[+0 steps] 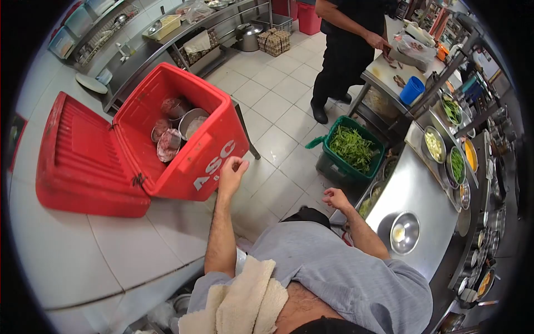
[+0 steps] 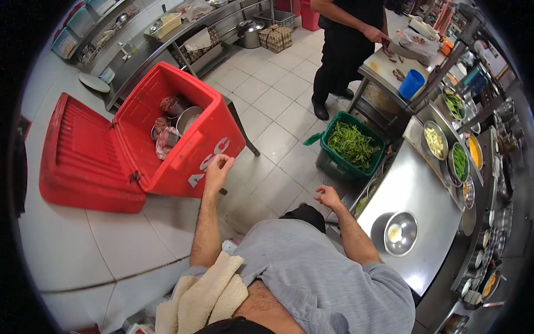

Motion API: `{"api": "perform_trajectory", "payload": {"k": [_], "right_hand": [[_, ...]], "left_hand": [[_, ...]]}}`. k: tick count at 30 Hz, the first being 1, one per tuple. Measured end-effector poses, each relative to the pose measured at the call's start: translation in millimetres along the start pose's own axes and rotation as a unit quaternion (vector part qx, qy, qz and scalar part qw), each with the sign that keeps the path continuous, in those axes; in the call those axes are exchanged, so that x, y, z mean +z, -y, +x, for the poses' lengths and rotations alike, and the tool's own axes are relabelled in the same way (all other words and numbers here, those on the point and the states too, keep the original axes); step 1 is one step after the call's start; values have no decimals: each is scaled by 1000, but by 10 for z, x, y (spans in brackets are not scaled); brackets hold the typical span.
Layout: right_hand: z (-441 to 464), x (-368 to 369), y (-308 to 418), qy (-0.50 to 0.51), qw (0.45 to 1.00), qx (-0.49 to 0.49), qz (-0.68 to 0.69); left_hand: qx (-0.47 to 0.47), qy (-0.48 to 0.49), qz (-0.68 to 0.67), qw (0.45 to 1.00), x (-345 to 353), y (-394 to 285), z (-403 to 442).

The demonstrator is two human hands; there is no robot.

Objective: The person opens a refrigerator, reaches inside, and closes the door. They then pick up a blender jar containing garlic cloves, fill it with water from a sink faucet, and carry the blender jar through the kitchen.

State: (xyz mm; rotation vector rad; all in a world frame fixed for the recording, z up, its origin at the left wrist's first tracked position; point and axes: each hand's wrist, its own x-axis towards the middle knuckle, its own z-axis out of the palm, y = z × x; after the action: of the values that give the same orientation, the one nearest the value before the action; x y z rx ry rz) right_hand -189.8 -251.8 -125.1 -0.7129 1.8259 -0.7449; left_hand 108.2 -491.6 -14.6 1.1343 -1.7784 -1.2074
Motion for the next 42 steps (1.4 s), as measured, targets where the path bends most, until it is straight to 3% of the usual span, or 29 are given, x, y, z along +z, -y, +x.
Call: {"api": "perform_trajectory", "payload": {"k": [2,6,10,12,16,18,22,23,26,29,32,33,36,39,42], "right_hand": [[297,-73,59,-4,1000,18,-1],[1043,-269,161,9,998,57,33],[1891,-606,568,44,995,84,8],[2354,-821,980,63,994,84,-6],[3356,-1232,2002,56,986,-128,-96],[3803,-1346,2576,54,975,-184,-114],[4501,-1274,3576,79,960,-241,-119],[4664,-1225,3735,98,951,-263,-128],[5117,-1103,4091,135,934,-268,-194],[5694,-1064,3991,146,920,-271,-242],[6030,-1246,3860,147,939,-161,-267],[6200,-1349,3705,112,899,-224,-358],[6615,-1702,3570,48,904,-188,-380],[7028,-1959,3625,14,949,-41,-312],[7499,-2070,3816,20,955,-3,-297]], "left_hand": [[49,15,-27,998,60,-271,413],[35,28,-14,999,42,-715,1192],[111,-41,1,993,-108,-836,1940],[68,-54,30,996,-231,-754,2267],[-25,-122,12,992,-360,-439,2822],[-55,-122,36,990,-369,-346,2995],[-128,-77,65,987,-440,-212,3465],[-194,-67,59,977,-464,-354,3602],[-145,-69,116,980,-724,-103,4112],[-134,-93,120,979,-992,-133,4741],[-77,-106,162,978,-1235,13,5533],[-76,-115,164,977,-1261,24,5779],[-72,-114,167,977,-1228,137,6511],[-76,-64,104,990,-866,143,7154],[-79,21,97,992,-415,351,7725]]}}
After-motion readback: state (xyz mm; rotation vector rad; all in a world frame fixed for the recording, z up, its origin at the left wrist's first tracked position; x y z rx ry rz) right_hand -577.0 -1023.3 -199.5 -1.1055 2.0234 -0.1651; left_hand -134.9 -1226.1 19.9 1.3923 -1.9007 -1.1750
